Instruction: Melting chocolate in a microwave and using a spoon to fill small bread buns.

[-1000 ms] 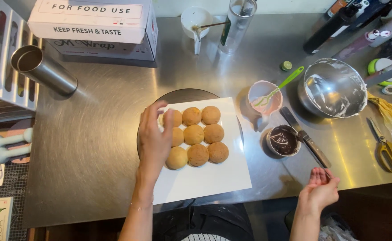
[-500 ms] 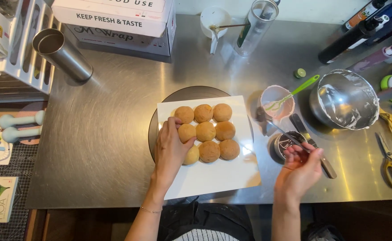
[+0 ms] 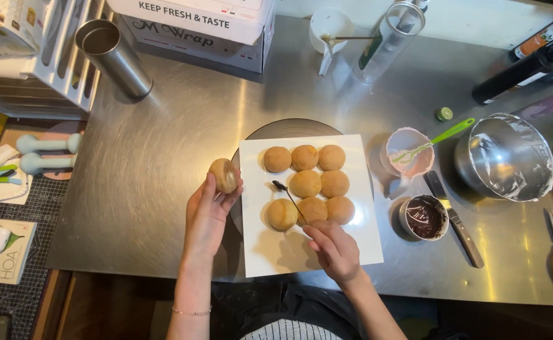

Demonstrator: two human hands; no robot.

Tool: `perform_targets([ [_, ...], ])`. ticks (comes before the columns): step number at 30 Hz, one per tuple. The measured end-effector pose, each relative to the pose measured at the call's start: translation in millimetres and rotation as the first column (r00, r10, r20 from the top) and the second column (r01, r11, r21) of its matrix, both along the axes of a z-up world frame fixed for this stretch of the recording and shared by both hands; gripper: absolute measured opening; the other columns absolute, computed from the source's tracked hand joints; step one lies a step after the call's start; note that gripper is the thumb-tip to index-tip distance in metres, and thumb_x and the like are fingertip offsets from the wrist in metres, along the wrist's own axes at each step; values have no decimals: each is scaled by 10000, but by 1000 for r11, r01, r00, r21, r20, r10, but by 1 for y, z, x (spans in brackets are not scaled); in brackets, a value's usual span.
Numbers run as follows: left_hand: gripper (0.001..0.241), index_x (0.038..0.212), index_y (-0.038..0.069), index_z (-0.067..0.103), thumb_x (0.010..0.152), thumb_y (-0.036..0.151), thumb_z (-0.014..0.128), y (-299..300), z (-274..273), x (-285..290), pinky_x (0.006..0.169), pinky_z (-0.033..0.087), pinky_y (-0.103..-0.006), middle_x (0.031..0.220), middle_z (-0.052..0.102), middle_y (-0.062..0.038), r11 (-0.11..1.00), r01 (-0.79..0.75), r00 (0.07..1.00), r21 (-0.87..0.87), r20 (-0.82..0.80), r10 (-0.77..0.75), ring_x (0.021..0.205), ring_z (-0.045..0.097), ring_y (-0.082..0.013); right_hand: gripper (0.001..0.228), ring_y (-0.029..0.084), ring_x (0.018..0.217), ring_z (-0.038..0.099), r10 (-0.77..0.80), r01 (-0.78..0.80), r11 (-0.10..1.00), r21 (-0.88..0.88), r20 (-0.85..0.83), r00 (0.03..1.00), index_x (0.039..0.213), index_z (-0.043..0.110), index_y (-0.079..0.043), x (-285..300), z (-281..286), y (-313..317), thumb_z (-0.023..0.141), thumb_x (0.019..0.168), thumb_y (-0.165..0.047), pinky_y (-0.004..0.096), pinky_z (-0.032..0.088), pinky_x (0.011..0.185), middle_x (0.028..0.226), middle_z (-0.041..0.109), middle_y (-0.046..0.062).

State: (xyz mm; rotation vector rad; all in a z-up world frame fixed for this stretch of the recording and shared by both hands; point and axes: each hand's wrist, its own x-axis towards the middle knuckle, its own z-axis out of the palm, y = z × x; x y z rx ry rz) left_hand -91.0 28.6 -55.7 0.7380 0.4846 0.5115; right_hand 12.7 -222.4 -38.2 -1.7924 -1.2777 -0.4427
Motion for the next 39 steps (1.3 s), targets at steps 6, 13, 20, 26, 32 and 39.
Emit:
perform_targets([
  [6,572,1345,-40,565,1029,433,507,-15,8,-1,964,565,-370,1292,670,-203,998,26,1000,-55,14,-25,1040,687,-211,213,311,871,727,71,-66,996,-63,88,994,1115,662,19,-3,4,4,670,994,-156,368,595,704,993,708,164],
  [13,584,1354,-73,560,1058,424,481,-19,18,1,1026,548,-369,1332,658,-214,999,35,999,33,34,-36,1083,683,-208,178,308,878,730,28,-28,1000,3,52,998,1126,638,21,-3,0,7,632,1023,-124,364,600,729,978,711,154],
  [20,540,1380,-44,551,1057,385,492,-20,20,1,1042,546,-384,1288,667,-176,991,33,999,129,17,-35,1118,673,-200,150,304,853,728,-16,17,1000,-18,65,998,1120,639,28,0,0,6,631,1021,-84,353,587,705,960,716,159],
  [26,496,1395,19,537,1014,335,561,-21,14,-1,910,560,-358,1249,678,-118,979,-4,994,204,-106,26,1056,655,-149,192,265,864,738,-112,126,985,118,-121,986,1098,623,26,-6,-2,6,540,1101,-146,342,594,769,957,741,154],
  [32,488,1327,-6,578,956,283,708,-23,7,7,880,512,-290,1188,688,-96,943,-16,970,332,-224,96,1038,671,-144,342,230,786,734,-77,462,825,326,-745,663,1081,595,59,5,-1,11,495,1120,-266,358,637,770,895,713,156],
  [39,528,1161,4,642,784,284,884,-46,35,41,668,593,-288,974,742,-105,615,276,844,739,-492,212,755,728,-148,427,202,743,684,117,701,592,398,-903,414,1044,588,20,27,-2,-15,534,1104,-399,324,605,719,856,673,133],
])
